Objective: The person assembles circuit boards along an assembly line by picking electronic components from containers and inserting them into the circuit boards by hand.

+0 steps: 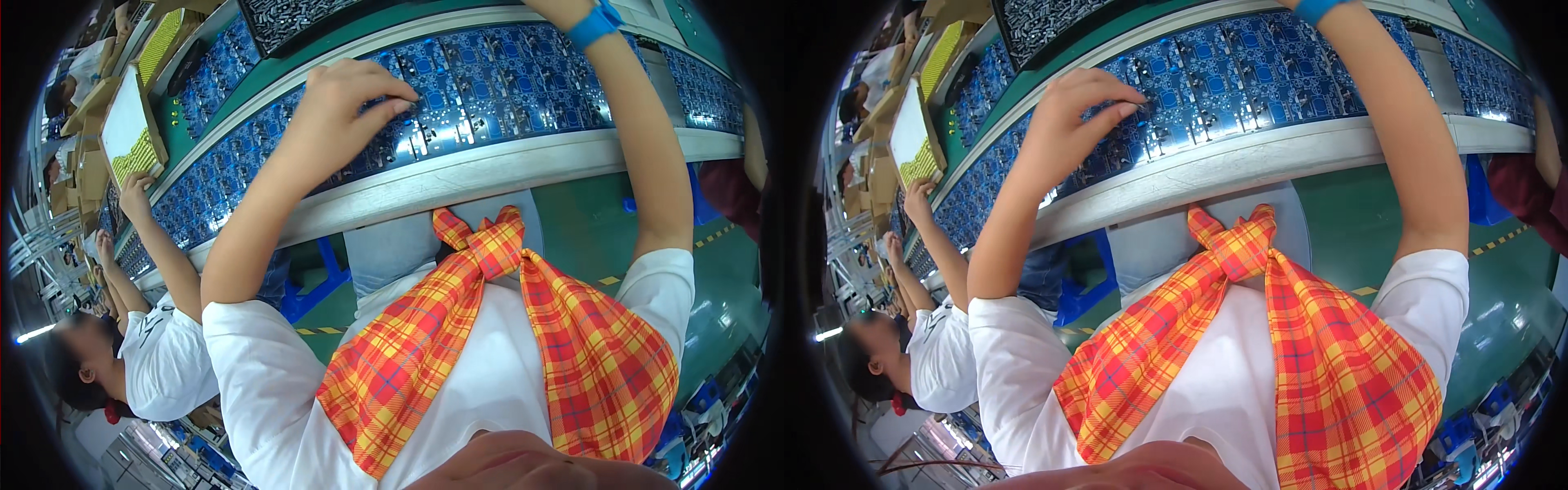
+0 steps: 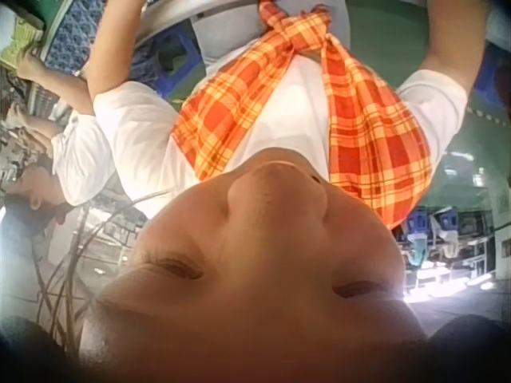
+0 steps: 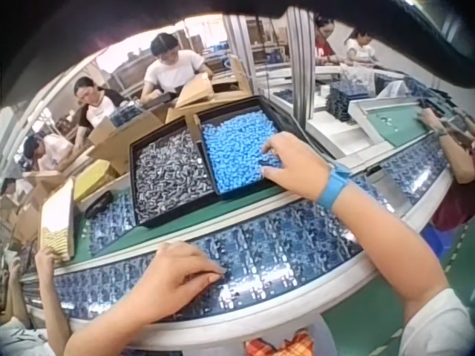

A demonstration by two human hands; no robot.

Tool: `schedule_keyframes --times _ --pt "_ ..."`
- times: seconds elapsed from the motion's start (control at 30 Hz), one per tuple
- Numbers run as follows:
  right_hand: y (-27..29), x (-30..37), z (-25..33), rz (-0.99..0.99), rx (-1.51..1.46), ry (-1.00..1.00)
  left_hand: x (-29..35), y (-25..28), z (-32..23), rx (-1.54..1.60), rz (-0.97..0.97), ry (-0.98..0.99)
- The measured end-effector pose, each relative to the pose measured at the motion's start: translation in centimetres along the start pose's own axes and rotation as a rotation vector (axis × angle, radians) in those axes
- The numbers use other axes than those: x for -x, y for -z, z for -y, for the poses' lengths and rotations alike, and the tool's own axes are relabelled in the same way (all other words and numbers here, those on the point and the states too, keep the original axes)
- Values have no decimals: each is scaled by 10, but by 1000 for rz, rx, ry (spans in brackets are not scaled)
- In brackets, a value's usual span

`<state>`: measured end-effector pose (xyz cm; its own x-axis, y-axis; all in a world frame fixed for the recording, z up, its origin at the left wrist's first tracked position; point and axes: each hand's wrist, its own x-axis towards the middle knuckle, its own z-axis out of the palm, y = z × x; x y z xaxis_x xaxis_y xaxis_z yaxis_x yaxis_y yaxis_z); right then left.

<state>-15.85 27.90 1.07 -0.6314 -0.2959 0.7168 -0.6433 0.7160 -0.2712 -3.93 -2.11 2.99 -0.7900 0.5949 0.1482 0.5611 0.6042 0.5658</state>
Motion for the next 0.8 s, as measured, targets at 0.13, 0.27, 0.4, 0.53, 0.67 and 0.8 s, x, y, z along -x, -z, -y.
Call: schedule_keyframes --times 0.13,0.27,0.4,0.53,0.67,0.8 --pt "-29 -7 -13 205 -45 -69 -5 -14 -4 -253 0 -182" --pt "-30 -17 -21 329 -239 -309 -6 -17 -3 -322 30 -209" --pt "-29 -12 -19 215 -329 -335 -7 -16 -6 -421 13 -269" --pt "-27 -13 -16 93 -331 -343 -8 -15 -8 -502 18 -300" --pt "-26 -12 -21 76 -448 -435 -16 -14 -6 -557 64 -345" --pt "-28 -13 -20 29 -469 -413 -21 -9 -3 -587 116 -404"
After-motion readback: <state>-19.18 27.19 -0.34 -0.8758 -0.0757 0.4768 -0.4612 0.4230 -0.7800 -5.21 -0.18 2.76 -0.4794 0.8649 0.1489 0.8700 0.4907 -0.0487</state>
